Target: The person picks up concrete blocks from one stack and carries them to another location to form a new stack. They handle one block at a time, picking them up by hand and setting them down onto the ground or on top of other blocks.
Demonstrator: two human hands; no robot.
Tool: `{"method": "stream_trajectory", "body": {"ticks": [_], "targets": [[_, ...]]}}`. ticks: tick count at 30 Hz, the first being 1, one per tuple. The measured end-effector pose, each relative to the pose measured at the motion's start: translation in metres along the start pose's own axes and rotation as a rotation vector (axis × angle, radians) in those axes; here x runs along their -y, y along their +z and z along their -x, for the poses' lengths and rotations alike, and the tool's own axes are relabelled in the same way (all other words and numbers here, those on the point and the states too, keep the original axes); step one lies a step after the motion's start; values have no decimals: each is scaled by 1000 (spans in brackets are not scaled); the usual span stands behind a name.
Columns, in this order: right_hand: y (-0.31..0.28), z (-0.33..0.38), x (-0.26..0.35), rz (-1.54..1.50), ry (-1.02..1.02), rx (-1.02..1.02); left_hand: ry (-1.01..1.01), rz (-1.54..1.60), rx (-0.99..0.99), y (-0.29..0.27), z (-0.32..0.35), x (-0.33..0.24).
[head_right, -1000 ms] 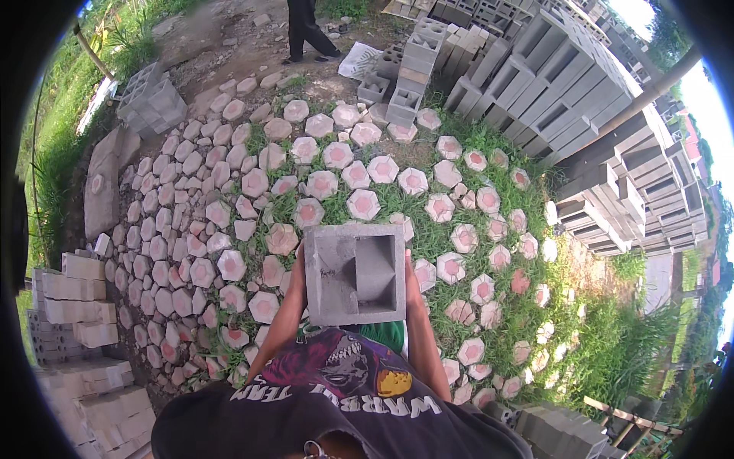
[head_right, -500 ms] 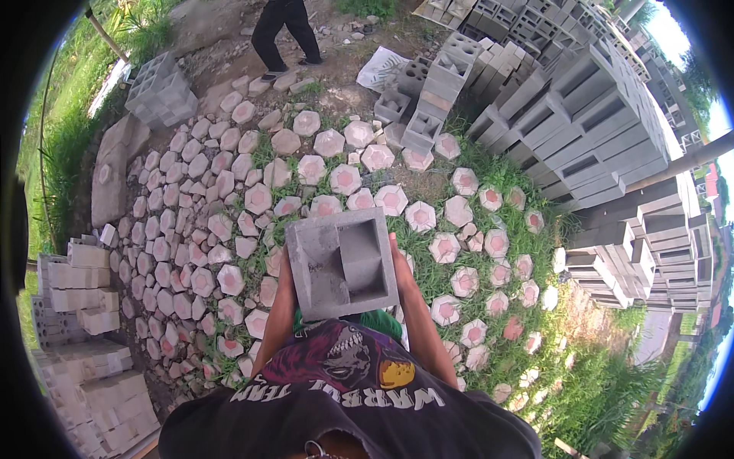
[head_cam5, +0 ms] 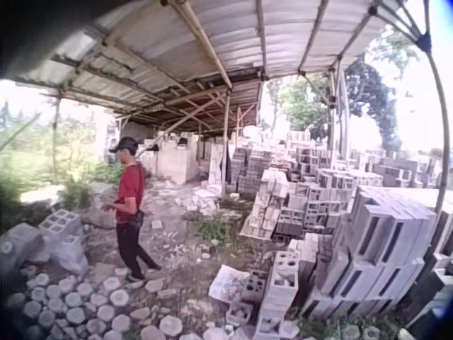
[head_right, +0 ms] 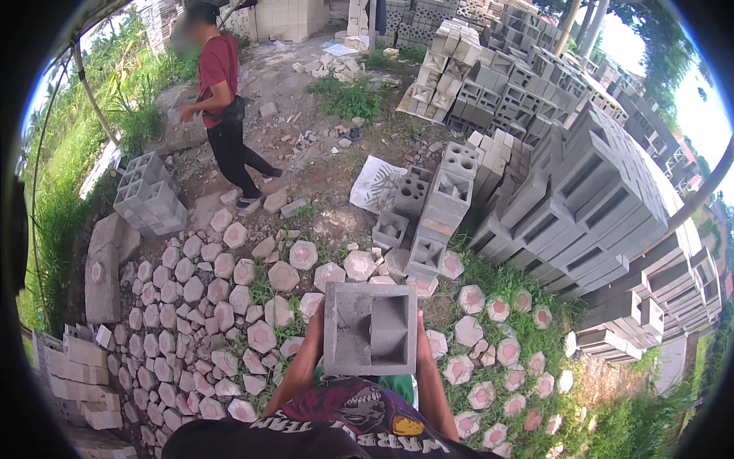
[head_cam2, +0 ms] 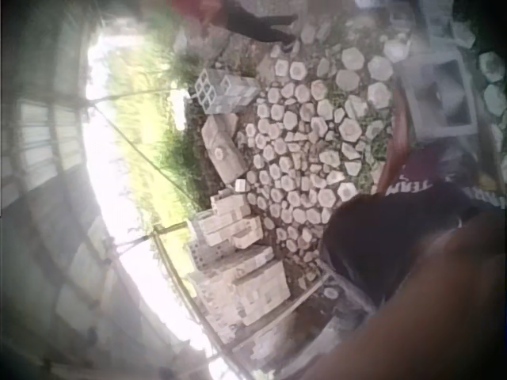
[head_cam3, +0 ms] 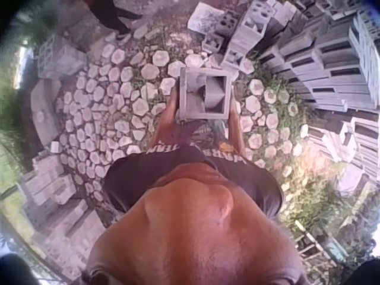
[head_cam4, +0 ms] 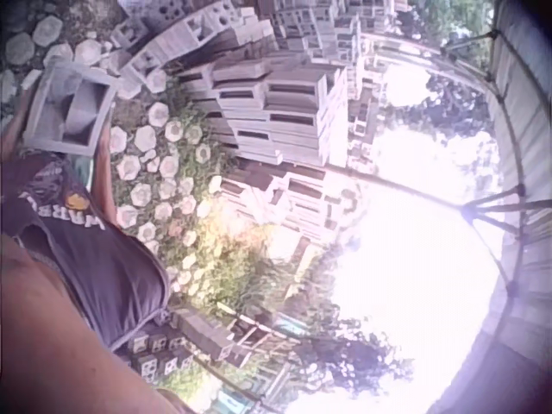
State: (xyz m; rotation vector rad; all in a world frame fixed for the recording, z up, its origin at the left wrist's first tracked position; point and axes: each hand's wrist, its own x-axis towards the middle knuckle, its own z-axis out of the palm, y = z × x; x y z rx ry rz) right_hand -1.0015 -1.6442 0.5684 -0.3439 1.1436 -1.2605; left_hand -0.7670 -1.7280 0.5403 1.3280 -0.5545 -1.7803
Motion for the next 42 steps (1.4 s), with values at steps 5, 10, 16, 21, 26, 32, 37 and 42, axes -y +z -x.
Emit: {"method": "stream_trajectory", "body": {"ticks": [5, 10, 16, 21, 26, 32, 37, 42], "targets": [[29, -64, 22, -7, -20, 19, -95, 0, 81, 9, -62, -56], [74, -128, 80, 34, -17, 128, -131, 157, 108, 14, -128, -90], [100, -247, 137, 160, 52, 130, -60, 178, 130, 48, -223, -165], [124, -356, 186, 101, 102, 197, 9, 168, 102, 71, -317, -217], [141, -432, 250, 85, 106, 231, 21, 48, 8, 136, -358, -287], [131, -486, 300, 13, 65, 227, 74, -42, 54, 193, -416, -333], [106, -519, 293, -196, 47, 152, 1, -290, 50, 242, -461, -356], [84, -542, 264, -359, -216, -136, 41, -691, 211, 278, -538, -359]]}}
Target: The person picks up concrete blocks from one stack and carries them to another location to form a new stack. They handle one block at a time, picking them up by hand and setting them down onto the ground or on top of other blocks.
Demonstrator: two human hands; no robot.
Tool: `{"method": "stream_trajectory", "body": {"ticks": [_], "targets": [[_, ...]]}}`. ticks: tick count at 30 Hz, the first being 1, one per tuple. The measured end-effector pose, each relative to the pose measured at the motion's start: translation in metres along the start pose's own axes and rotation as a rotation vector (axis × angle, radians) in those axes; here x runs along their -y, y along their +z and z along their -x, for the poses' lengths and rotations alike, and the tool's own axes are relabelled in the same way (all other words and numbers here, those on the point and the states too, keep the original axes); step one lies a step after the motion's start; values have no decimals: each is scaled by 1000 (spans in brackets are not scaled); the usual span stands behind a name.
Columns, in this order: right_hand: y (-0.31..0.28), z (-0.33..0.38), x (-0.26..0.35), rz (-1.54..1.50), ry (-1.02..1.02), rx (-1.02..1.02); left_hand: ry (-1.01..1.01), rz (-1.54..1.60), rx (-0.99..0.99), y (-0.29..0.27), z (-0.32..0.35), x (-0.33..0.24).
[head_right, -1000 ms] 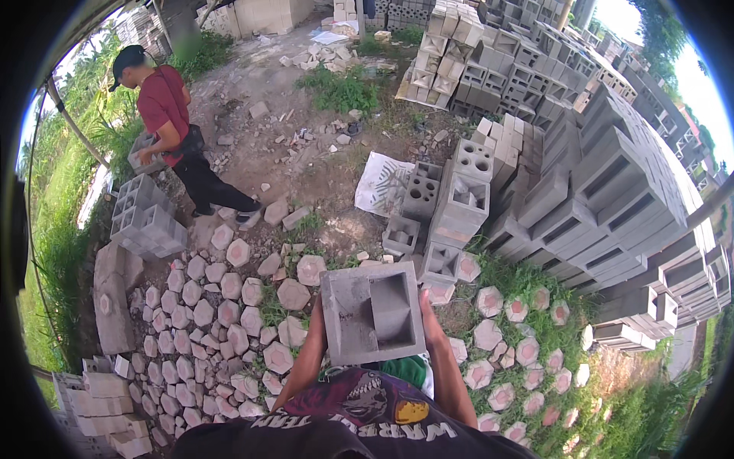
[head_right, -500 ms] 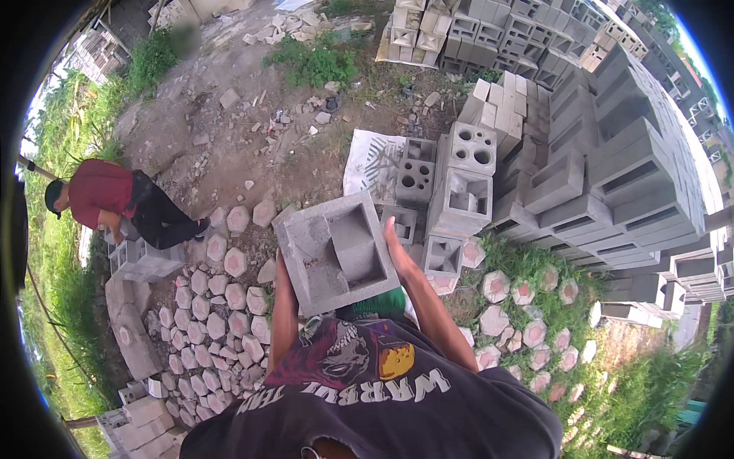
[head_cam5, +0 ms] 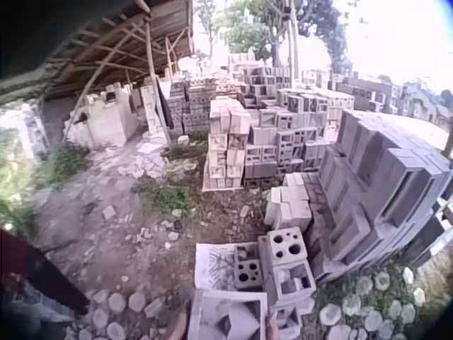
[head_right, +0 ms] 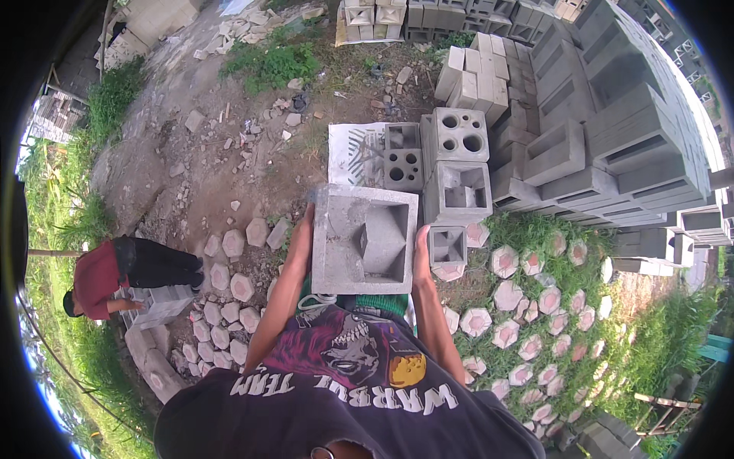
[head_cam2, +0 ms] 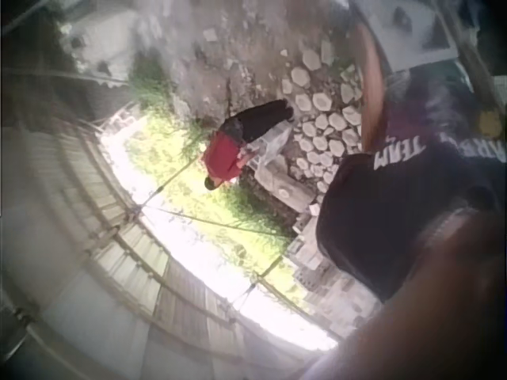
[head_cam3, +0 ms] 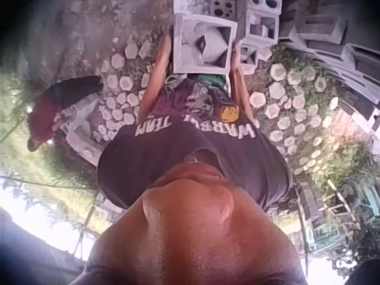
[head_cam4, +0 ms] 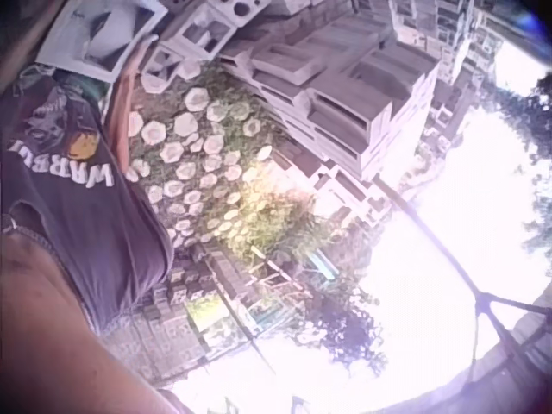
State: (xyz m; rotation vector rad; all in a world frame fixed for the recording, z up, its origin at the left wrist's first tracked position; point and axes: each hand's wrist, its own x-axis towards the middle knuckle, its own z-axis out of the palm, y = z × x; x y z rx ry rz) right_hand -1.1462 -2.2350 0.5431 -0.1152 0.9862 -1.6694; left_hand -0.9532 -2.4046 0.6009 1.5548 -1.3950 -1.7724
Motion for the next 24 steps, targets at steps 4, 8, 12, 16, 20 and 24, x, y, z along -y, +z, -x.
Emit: {"method": "stream_trajectory", "body": {"ticks": [4, 8, 12, 16, 20, 24], "targets": [[32, -4, 18, -43, -135, -259, -48, -153, 254, 25, -64, -48], [48, -39, 25, -48, -243, -505, -50, -144, 519, 49, -122, -102], [86, -99, 29, -97, -260, -541, 55, -72, 655, 47, -204, -137], [157, -175, 32, -160, -136, -574, -143, 27, 884, 13, -305, -173], [196, -254, 17, -116, -125, -447, -217, 128, 908, -30, -370, -210], [222, -316, -12, -89, 26, -495, -386, 124, 831, -70, -424, -211]]}}
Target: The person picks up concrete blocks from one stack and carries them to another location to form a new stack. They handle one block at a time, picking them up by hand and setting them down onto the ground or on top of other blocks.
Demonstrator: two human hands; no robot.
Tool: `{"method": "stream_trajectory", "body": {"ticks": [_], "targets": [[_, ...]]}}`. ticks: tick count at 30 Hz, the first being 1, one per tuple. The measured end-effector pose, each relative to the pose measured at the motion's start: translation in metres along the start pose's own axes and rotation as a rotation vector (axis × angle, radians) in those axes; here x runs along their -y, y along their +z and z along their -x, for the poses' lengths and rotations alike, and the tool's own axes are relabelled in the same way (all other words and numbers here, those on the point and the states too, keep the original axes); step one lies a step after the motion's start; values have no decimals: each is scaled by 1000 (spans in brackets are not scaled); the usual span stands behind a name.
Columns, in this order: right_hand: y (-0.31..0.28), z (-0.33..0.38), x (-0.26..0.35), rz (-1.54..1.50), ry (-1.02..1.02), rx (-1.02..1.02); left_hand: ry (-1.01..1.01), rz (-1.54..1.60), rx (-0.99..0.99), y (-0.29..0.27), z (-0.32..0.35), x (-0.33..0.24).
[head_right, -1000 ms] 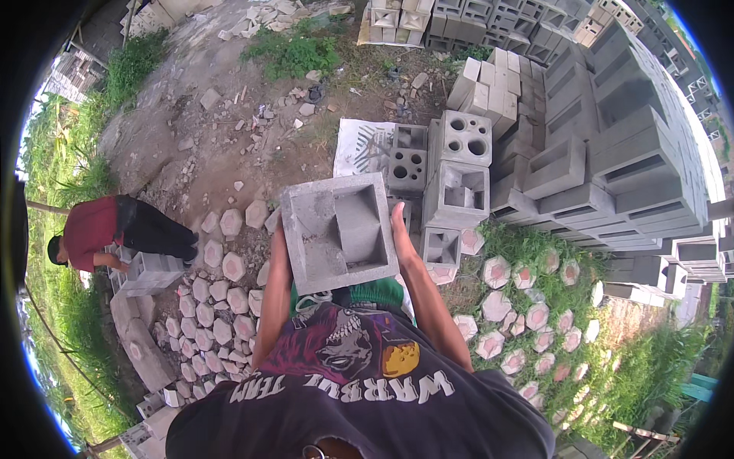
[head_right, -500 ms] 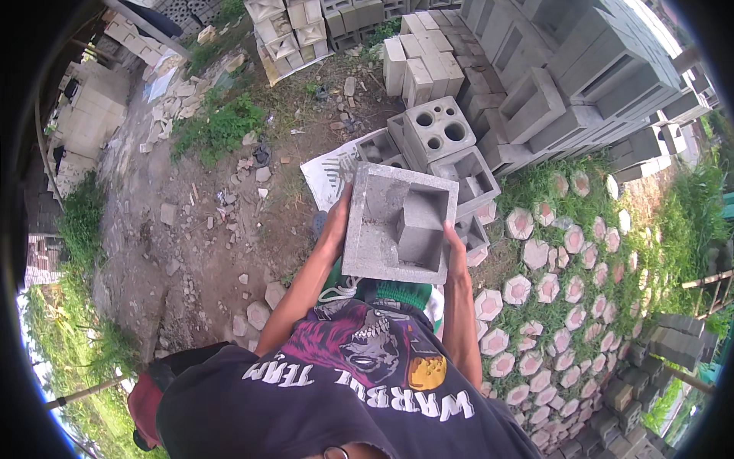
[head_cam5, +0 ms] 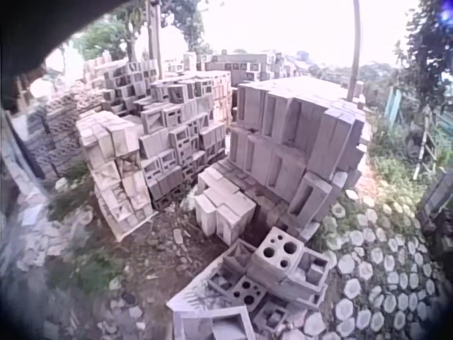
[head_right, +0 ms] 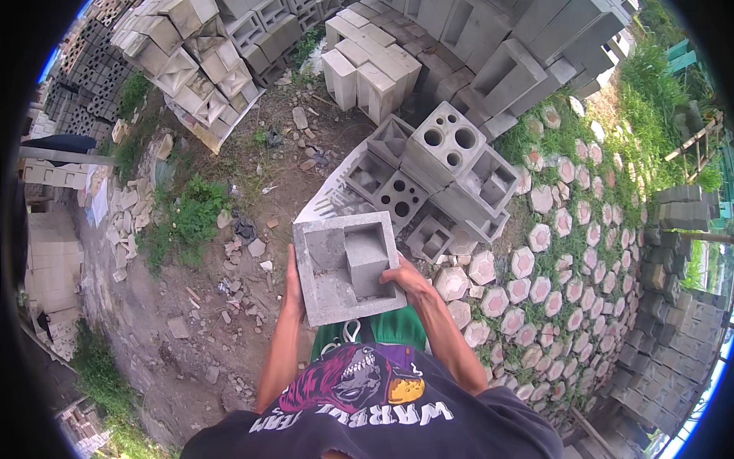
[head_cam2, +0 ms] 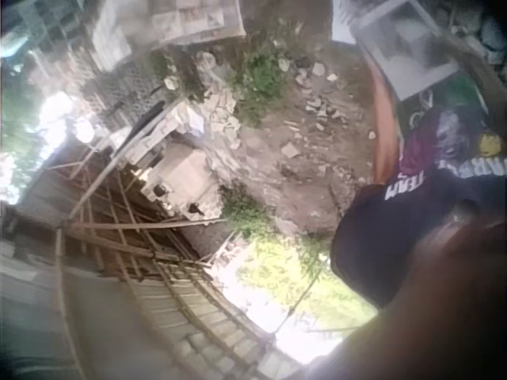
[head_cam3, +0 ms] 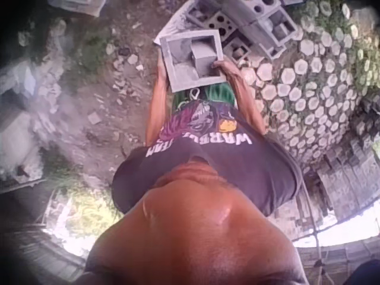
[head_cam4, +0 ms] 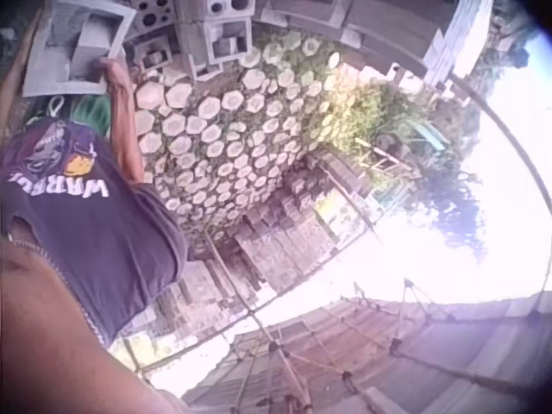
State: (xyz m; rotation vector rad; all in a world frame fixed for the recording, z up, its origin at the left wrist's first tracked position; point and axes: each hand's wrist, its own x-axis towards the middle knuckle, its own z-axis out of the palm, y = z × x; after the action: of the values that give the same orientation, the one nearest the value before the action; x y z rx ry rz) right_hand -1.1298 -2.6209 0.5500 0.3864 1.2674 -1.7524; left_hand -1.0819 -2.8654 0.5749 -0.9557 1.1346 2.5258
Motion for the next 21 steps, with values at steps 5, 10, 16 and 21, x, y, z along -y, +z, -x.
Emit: {"method": "stream_trajectory", "body": {"ticks": [5, 10, 16, 21], "targets": [[26, -53, -72, -25, 137, -71, -149, -121, -168, -63, -29, -8], [26, -131, -108, -144, 273, -185, -281, -431, -252, -125, -130, -4], [-13, -274, -144, -383, 279, -467, -343, -757, -61, -150, -295, 25], [-83, -408, -160, -285, 178, -583, -416, -1674, 214, -185, -450, 52]]}}
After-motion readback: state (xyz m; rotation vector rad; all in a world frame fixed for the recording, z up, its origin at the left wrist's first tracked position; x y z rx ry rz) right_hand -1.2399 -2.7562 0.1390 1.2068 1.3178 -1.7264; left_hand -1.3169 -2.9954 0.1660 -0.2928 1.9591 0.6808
